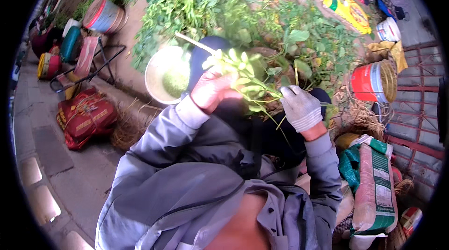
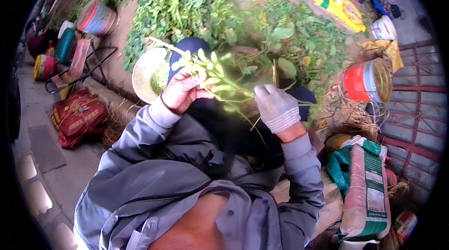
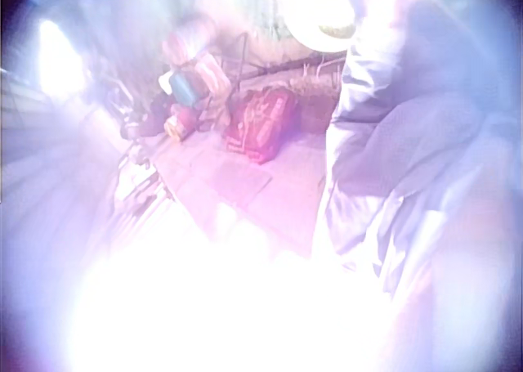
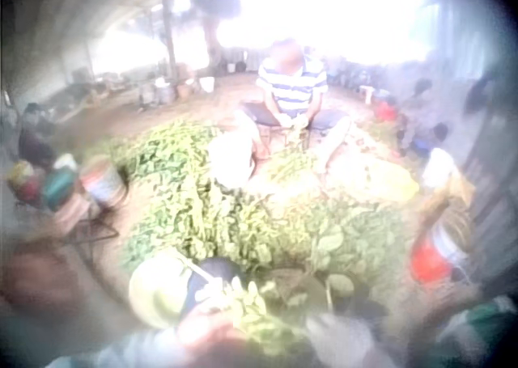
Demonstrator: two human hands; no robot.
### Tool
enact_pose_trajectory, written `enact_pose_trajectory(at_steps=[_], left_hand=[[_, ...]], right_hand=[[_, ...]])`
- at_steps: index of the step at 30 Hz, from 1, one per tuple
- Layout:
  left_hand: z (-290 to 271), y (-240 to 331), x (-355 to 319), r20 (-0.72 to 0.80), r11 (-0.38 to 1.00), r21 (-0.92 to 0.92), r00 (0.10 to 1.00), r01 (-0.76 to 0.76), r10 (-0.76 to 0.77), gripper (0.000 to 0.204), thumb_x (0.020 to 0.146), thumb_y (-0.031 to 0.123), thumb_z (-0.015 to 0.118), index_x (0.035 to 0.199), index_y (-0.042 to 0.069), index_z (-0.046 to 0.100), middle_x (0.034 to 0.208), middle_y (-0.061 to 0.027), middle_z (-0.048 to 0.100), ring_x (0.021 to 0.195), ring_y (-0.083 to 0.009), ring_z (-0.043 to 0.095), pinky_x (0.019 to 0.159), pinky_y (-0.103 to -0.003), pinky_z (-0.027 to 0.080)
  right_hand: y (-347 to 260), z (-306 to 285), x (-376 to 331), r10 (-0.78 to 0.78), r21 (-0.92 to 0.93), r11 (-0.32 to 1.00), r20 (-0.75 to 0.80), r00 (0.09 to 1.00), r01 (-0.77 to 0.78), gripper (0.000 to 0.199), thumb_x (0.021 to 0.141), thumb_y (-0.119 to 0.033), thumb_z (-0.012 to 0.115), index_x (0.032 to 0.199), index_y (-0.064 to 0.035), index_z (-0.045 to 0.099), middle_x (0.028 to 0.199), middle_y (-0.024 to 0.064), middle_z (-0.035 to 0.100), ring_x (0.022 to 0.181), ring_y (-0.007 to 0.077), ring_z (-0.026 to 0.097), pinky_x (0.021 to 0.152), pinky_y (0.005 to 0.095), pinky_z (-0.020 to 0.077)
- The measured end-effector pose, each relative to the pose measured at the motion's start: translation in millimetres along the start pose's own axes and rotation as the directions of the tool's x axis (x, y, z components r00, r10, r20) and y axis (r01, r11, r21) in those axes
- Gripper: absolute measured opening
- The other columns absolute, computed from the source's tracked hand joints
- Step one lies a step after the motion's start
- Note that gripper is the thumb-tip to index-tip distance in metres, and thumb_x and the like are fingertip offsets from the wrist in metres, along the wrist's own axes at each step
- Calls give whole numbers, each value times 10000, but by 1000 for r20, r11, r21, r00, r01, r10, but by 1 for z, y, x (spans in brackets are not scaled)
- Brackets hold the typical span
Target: The person sits on the ground and shells peas from their pods by hand, placing the shelled peas into a white bowl. The person handles pea pods and stems, occasionally dropping the stems onto a pile on the ground.
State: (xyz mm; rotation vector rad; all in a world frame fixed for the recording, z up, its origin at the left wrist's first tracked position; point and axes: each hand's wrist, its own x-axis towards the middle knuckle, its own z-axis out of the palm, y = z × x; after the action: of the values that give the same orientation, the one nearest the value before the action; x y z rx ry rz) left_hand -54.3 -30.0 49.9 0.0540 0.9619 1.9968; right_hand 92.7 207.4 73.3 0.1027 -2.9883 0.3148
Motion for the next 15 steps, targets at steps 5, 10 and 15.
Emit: enact_pose_trajectory(at_steps=[5, 10, 15], left_hand=[[-15, -12, -18, -89, 993, -28, 990, -111, 108, 300, 939, 30, 552, 1238, 13, 538, 1151, -130, 633, 1060, -320, 632, 874, -451, 564], [-24, -7, -24, -112, 989, 25, 983, -146, 148, 304, 930, 38, 566, 1233, 36, 535, 1110, -109, 641, 1017, -302, 652, 817, -429, 592], [-28, -6, -31, -196, 977, 3, 958, -211, 208, 267, 936, 58, 555, 1202, 40, 539, 1114, -115, 636, 1003, -284, 657, 812, -443, 592]], right_hand=[[-13, 23, 5, 260, 119, 956, 77, 962, -268, 406, 846, -254, 636, 1208, -100, 534, 1131, 148, 592, 946, 356, 628, 797, 429, 523], [-20, 0, -10, 332, 238, 929, -190, 924, -285, 308, 833, -171, 663, 1121, -81, 605, 1126, 145, 614, 964, 343, 632, 801, 400, 519], [-27, 27, -32, 403, 544, 786, -90, 911, -294, 98, 863, -98, 634, 924, -24, 658, 917, 151, 670, 855, 311, 663, 762, 349, 525]])
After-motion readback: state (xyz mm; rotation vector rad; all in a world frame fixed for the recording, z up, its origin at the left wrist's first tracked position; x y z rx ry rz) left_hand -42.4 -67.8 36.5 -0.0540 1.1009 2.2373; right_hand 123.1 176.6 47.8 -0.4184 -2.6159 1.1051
